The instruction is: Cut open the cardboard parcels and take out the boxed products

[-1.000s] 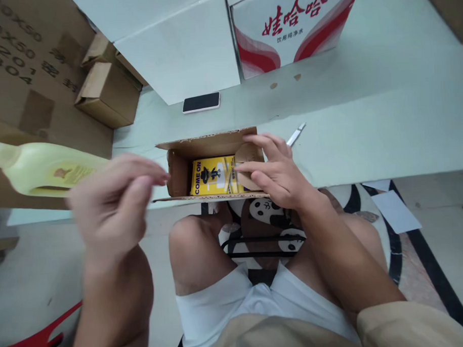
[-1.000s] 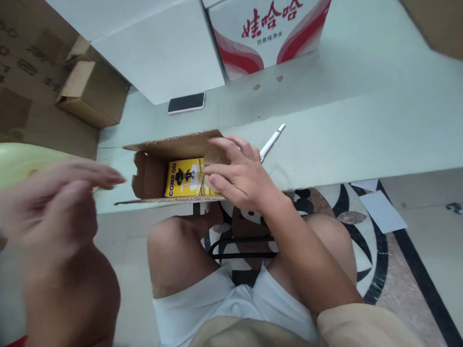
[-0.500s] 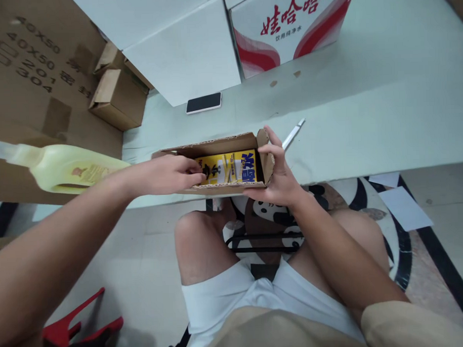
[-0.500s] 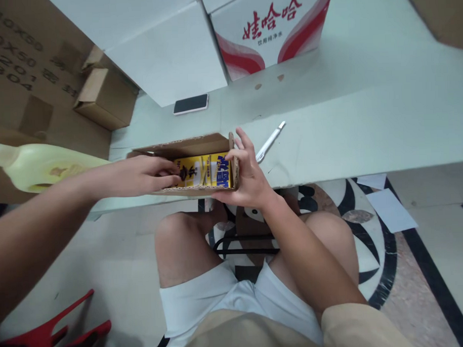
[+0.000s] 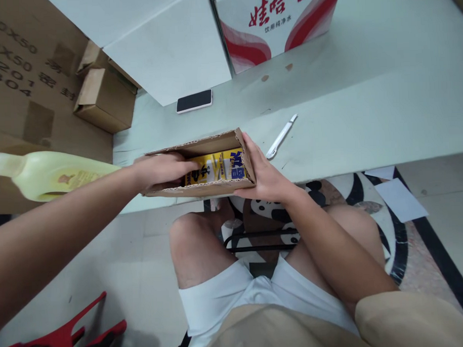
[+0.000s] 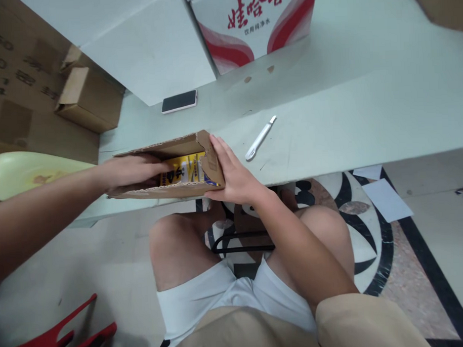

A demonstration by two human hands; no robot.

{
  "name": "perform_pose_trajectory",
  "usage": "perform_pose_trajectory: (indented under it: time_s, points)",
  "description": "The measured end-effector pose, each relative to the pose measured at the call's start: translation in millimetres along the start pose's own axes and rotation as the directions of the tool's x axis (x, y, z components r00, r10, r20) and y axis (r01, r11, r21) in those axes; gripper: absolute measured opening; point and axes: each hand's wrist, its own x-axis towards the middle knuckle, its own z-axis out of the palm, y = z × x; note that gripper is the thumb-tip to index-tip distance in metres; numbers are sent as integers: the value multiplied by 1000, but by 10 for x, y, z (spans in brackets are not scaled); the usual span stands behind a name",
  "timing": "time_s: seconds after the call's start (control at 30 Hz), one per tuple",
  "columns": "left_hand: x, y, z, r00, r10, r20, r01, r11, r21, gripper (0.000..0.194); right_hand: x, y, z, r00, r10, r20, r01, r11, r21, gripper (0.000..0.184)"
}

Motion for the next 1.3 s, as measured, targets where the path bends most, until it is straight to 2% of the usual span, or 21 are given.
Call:
perform_pose_trajectory:
  time_s: [0.07,0.17,0.3,0.4,0.47,0.5,0.57,0.63,0.73,0.8,0.9,0.97,1.03,1.1,1.23,1.3]
  points:
    - [-46,5,35,991,-121,51,129,967,-222,37,6,25,-12,1000,-9,17,9,1000,-16,133]
    - [-166,95,42,980,-181,77,196,861,-469,30,15,55,-12,999,-28,18,28,999,-20,133]
    - [-347,312,-42,968,-248,34,225,807,-546,25,20,71,7,1000,-28,-11,28,1000,-2,134]
    - [-469,483,-133,957,-281,-68,191,791,-581,22,22,77,29,1000,-5,-28,5,1000,-5,135]
    - [-518,567,-160,963,-227,-145,114,829,-547,22,24,85,48,999,13,-39,-14,1000,-25,133]
    - [-528,597,-158,972,-159,-170,54,865,-499,25,25,90,57,999,16,-44,-18,999,-37,131]
    - [-519,639,-134,984,5,-176,-69,929,-363,31,29,101,73,998,7,-54,-10,999,-53,130]
    - [-486,671,-102,982,89,-164,-127,963,-237,32,32,109,81,998,-12,-63,8,998,-62,130]
    - [-439,730,-79,988,34,-153,-41,998,-41,30,30,110,82,997,-28,-70,23,997,-70,128]
    - [-425,768,-79,991,10,-135,6,993,117,41,25,105,82,997,-30,-74,25,997,-71,127]
    - [-399,780,-85,994,27,-110,6,957,289,57,21,99,80,997,-24,-74,19,998,-66,128]
    - [-356,742,-98,995,52,-88,-18,937,348,53,22,97,76,998,-15,-68,11,998,-65,127]
    - [-294,680,-131,993,103,-54,-76,926,371,42,24,98,73,998,-12,-64,8,998,-62,126]
    - [-233,618,-186,994,103,-24,-89,933,348,40,26,102,74,998,-6,-65,3,998,-55,126]
    - [-195,555,-296,990,-142,-9,140,956,259,57,26,115,85,997,11,-77,-15,999,-51,126]
    - [-216,538,-318,977,-215,13,208,956,206,59,25,120,86,997,12,-77,-16,998,-57,125]
